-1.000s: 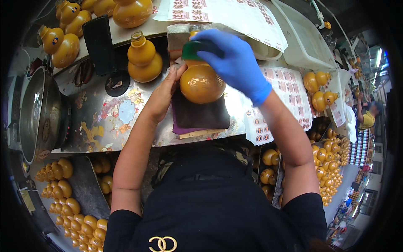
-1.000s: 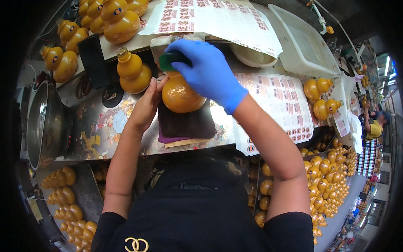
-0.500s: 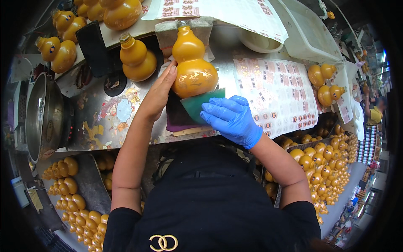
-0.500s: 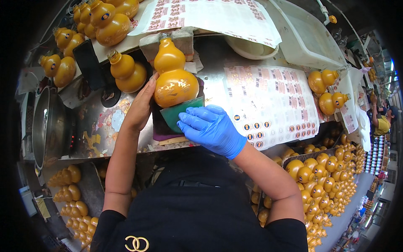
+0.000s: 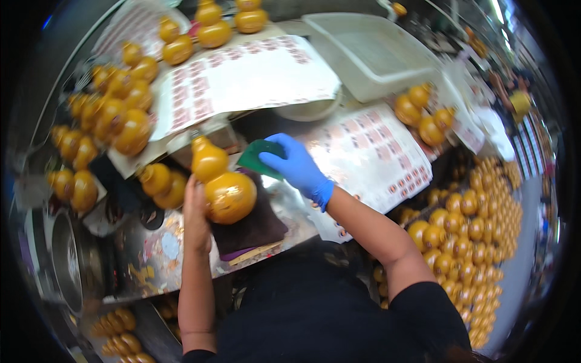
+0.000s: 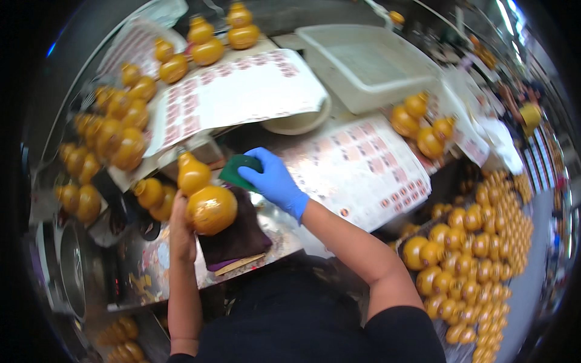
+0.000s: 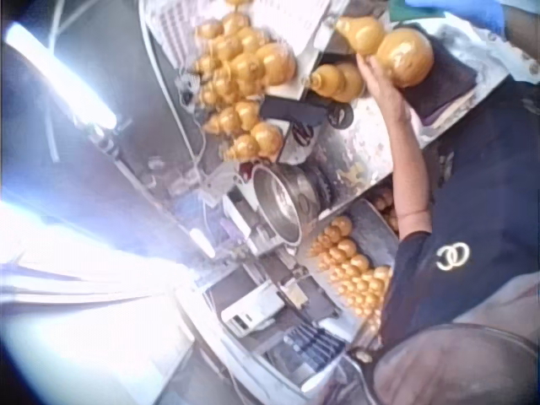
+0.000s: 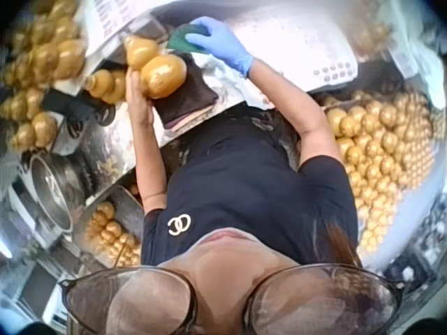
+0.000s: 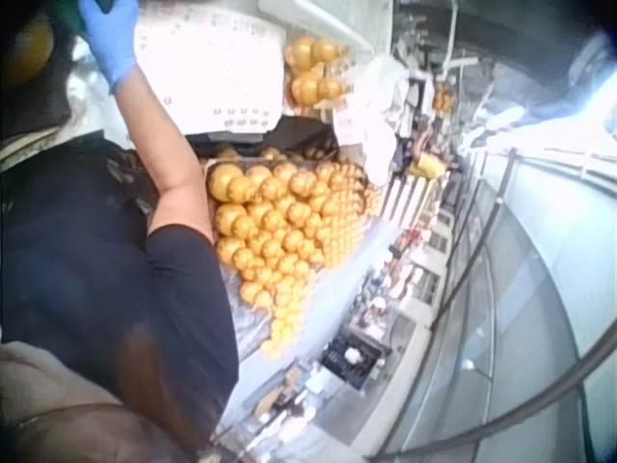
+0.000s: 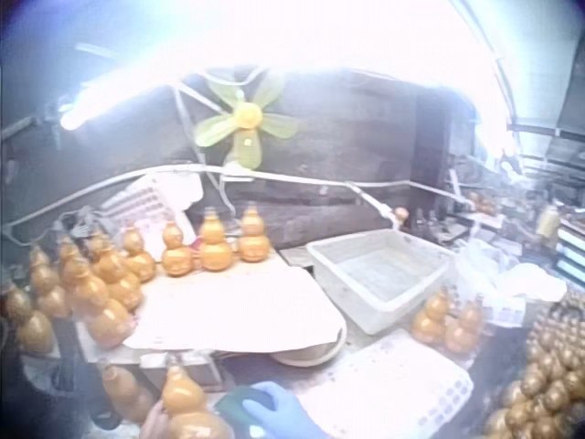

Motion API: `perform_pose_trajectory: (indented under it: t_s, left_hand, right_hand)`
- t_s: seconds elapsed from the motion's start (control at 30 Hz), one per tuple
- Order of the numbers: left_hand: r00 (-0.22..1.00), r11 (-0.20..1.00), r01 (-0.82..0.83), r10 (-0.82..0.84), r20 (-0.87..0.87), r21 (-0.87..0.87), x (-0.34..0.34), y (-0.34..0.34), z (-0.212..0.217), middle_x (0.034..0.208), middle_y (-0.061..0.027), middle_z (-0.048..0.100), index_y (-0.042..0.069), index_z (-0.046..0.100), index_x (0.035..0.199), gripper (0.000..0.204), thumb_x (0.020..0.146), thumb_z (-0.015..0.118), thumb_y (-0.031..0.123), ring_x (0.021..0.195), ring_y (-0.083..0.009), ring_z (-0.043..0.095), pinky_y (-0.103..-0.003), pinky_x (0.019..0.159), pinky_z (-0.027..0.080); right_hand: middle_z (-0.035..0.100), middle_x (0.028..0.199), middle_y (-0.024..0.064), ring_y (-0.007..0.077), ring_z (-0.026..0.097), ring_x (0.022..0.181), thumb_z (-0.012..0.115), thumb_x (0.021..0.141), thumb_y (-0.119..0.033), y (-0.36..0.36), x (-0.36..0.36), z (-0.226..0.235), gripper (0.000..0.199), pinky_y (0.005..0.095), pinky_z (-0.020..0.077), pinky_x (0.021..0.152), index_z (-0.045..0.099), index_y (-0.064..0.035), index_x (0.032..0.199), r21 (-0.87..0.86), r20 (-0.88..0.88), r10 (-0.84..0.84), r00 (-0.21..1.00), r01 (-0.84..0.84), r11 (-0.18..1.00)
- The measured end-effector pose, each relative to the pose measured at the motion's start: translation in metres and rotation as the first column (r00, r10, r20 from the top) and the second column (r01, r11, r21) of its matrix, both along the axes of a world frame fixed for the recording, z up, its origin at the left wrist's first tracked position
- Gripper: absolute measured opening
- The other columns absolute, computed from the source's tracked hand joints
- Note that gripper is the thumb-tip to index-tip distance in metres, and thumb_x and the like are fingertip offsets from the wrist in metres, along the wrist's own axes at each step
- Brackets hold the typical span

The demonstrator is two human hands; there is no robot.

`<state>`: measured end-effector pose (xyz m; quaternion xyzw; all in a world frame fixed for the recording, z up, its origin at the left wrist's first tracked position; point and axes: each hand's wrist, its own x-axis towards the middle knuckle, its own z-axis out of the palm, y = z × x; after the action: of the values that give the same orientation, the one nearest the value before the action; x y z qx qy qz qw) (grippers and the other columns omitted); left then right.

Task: The person repeatedly picks up yellow gourd-shaped objects, wipes their surfaces with a green sponge, and places them back on a metal table. The person wears blue gloves and works in a room filled with similar objects.

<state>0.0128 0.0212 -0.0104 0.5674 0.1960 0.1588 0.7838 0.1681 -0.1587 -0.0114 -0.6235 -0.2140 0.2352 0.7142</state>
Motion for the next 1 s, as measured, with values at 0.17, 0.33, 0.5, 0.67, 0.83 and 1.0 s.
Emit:
perform_pose_trajectory:
  t_s: [0.17,0.33,0.5,0.67,0.83,1.0]
  left_hand:
    - [0.997,0.997,0.001,0.005,0.074,-0.08,-0.01,0.01,-0.019,0.146,-0.0088,0.039,0.006,0.032,0.145,0.054,0.102,0.035,0.039,0.132,-0.0231,0.041,-0.038,0.109,0.033]
    - [0.999,0.997,-0.045,0.046,0.021,-0.065,-0.019,0.006,-0.013,0.148,-0.0097,0.035,0.006,0.029,0.147,0.055,0.103,0.03,0.039,0.134,-0.0234,0.038,-0.04,0.111,0.029]
    - [1.0,0.998,-0.002,0.004,0.024,-0.059,-0.016,0.008,-0.015,0.151,-0.0115,0.03,0.004,0.024,0.148,0.057,0.103,0.031,0.038,0.136,-0.0247,0.034,-0.041,0.112,0.027]
    - [0.999,1.0,0.008,-0.008,0.035,0.002,-0.016,0.008,-0.014,0.152,-0.0125,0.028,0.003,0.023,0.148,0.059,0.102,0.034,0.038,0.137,-0.0251,0.034,-0.042,0.112,0.028]
    - [0.998,0.988,0.041,-0.048,0.038,0.149,-0.022,0.016,-0.007,0.148,-0.017,0.031,0.004,0.022,0.149,0.065,0.099,0.042,0.04,0.133,-0.0262,0.038,-0.039,0.109,0.034]
    - [0.999,1.0,0.0,-0.002,0.046,0.029,0.01,0.029,-0.004,0.131,-0.0111,0.049,0.004,0.032,0.143,0.052,0.099,0.047,0.028,0.121,-0.0206,0.048,-0.033,0.104,0.038]
  right_hand:
    - [0.058,0.079,0.0024,0.0145,0.057,0.073,0.054,0.095,-0.034,-0.065,-0.025,0.001,0.027,0.0265,0.0458,0.067,0.06,-0.0098,0.085,0.142,-0.677,-0.174,0.715,0.359,0.922]
    - [0.054,0.074,0.0002,0.0079,0.048,0.06,0.063,0.09,-0.029,-0.174,-0.066,-0.021,0.024,0.0234,0.0412,0.052,0.061,-0.0061,0.082,-0.142,-0.289,-0.751,0.594,0.749,0.647]
    - [0.048,0.068,-0.001,0.0092,0.044,0.049,0.07,0.086,-0.029,-0.266,-0.068,-0.08,0.025,0.0233,0.0349,0.043,0.053,-0.0094,0.088,-0.147,-0.425,-0.875,0.233,0.936,0.32]
    - [0.049,0.068,0.0001,0.0106,0.046,0.051,0.071,0.085,-0.022,-0.267,-0.056,-0.091,0.02,0.0247,0.0376,0.044,0.057,-0.0075,0.083,-0.115,-0.507,-0.824,0.254,0.927,0.356]
    - [0.051,0.07,-0.0003,0.0095,0.047,0.054,0.069,0.087,-0.02,-0.26,-0.064,-0.077,0.017,0.023,0.0377,0.049,0.063,-0.0059,0.093,-0.111,-0.301,-0.918,0.257,0.947,0.302]
    - [0.054,0.067,-0.0056,0.0018,0.046,0.058,0.069,0.086,-0.01,-0.179,-0.027,0.014,0.007,0.02,0.0344,0.051,0.066,-0.0045,0.087,-0.211,-0.037,-0.571,0.82,0.552,0.807]
